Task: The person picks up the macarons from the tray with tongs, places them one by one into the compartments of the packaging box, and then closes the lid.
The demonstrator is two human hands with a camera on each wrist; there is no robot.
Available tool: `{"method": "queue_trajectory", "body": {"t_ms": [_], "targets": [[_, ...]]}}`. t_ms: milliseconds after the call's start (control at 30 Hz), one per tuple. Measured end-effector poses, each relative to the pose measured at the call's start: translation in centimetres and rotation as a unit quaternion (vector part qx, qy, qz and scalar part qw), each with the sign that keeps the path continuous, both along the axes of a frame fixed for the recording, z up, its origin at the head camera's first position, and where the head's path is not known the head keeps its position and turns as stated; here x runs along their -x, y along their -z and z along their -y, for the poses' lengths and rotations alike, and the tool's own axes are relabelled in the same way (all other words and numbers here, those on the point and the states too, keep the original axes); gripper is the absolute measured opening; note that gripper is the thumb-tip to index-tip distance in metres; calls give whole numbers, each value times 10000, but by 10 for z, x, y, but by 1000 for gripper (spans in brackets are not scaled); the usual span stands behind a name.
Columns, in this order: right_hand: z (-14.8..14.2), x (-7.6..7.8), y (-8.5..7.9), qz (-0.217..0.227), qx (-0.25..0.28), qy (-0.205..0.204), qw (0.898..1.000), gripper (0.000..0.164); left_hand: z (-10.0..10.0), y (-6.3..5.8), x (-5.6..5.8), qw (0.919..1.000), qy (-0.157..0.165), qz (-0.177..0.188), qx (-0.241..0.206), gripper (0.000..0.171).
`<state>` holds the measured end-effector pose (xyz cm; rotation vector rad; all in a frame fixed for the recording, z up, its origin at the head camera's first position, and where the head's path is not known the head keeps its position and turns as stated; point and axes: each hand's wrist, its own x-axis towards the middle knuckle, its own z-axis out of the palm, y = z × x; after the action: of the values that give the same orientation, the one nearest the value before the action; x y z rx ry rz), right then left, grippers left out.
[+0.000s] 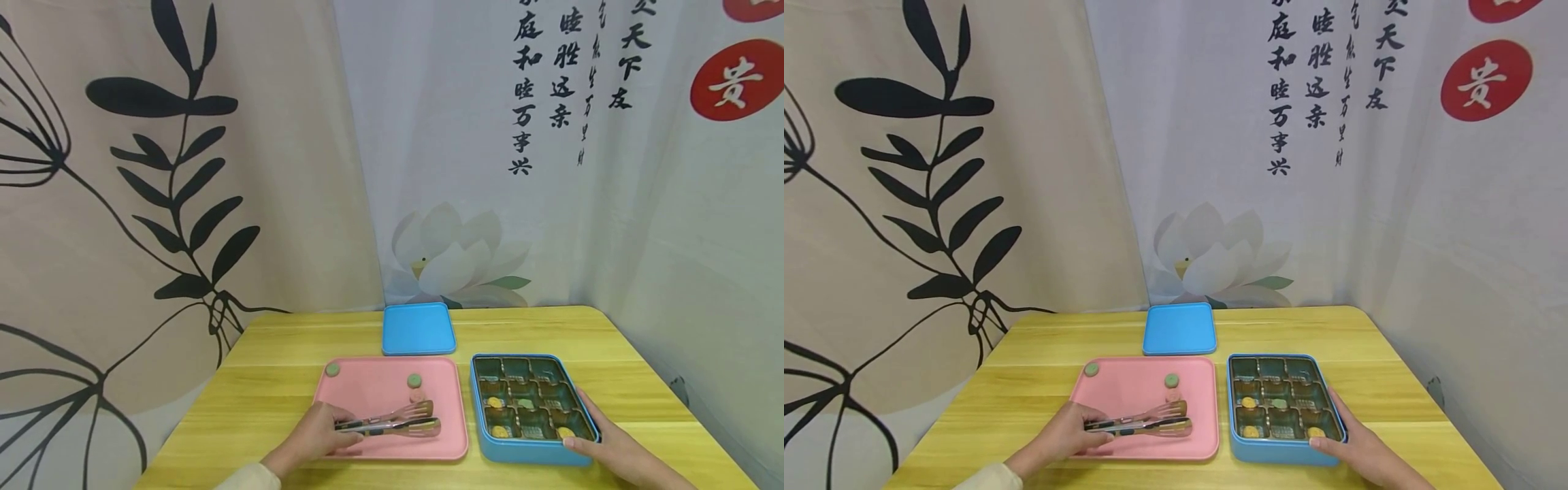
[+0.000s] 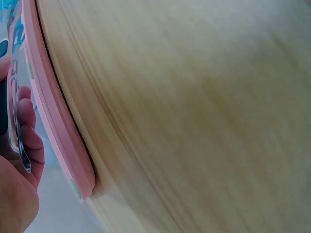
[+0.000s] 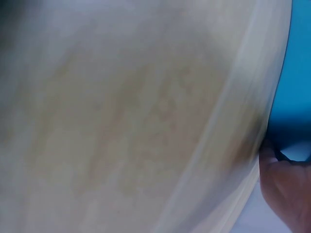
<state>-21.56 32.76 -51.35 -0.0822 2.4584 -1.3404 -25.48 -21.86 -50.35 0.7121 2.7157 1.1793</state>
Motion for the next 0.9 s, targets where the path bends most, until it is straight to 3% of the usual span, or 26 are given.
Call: {"method": "queue_trajectory", "body": {"t_ms": [900], "targets": [[1,-2,-1,-53,-44,-26,10000,98,0,0,-1,9995,-79,190,-255,12]]}}
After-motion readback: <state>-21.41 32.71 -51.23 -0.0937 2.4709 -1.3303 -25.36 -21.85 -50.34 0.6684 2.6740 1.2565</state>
